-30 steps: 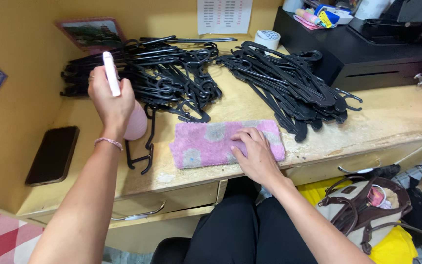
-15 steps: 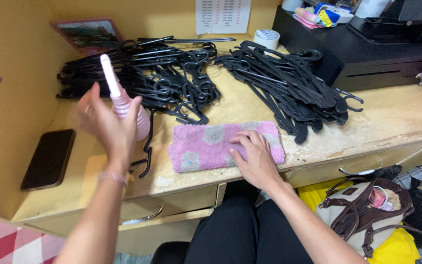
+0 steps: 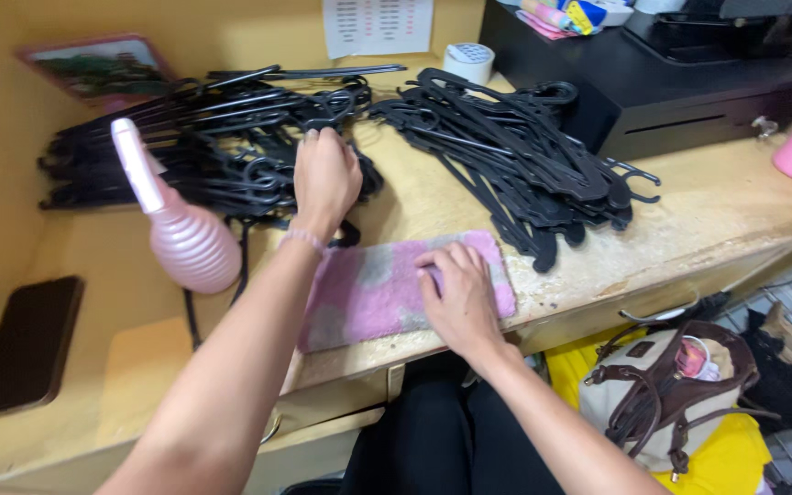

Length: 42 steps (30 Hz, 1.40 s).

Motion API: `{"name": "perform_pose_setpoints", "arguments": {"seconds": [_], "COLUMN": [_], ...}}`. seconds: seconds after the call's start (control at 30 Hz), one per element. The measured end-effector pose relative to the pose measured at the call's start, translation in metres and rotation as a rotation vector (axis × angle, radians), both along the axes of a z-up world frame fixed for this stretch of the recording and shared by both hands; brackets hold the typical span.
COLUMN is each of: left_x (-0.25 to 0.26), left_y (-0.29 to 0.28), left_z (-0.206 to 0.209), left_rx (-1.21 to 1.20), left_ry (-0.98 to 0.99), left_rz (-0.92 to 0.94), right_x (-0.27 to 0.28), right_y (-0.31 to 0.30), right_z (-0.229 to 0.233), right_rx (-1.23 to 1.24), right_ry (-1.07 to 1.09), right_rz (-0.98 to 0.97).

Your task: The person wipes multiple black plastic hangers with a pink cloth. They spray the cloth with a pink spray bottle, then wipe each hanger individually, handling them one at a time and placing them back on the desk.

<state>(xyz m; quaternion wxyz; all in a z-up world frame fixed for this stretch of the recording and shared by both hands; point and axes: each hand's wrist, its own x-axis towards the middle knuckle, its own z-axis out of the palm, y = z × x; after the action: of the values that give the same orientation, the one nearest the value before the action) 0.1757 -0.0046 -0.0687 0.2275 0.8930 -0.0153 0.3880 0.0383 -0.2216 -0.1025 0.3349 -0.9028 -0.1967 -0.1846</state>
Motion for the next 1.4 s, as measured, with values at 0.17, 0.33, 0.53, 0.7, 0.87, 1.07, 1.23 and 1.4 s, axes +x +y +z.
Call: {"name": "perform_pose_setpoints", "arguments": {"seconds": [0.17,0.33,0.53,0.7,0.87,1.07,1.23,1.4], "left_x": [0.056,0.055,0.03,0.022,0.022,0.026,0.031,0.028], "left_y": [-0.007,0.008,0.014,0.025,0.022,0.03,0.033,0.035], "left_z": [-0.004,0.008,0.024,0.028,0.027,0.037,0.035,0.033], "left_rx": [0.1,-0.086,-0.231,-0.289,-0.278,-0.29,-0.198,-0.191], "left_ry": [0.197,0.316,0.253,0.234,0.358,0.426,0.392,0.388], "left_rz": [0.269,0.208,0.146,0.144,0.234,0.305,0.344,0.332], "right_x": [0.01,0.09,0.188,0.199,0.201,0.212,0.211,0.212], "right_y": [0.001,0.025,0.102,0.127,0.133,0.137,0.144,0.139], "right_z": [-0.002,-0.001,0.013,0.03,0.025,-0.005,-0.017,-0.002], "right_rx": [0.067,0.202,0.25,-0.023,0.11,0.427,0.251,-0.03], "right_ry": [0.039,0.152,0.2,0.384,0.343,0.385,0.153,0.034], "right_rz": [-0.035,0.062,0.028,-0.088,-0.146,0.169,-0.008,-0.262]}}
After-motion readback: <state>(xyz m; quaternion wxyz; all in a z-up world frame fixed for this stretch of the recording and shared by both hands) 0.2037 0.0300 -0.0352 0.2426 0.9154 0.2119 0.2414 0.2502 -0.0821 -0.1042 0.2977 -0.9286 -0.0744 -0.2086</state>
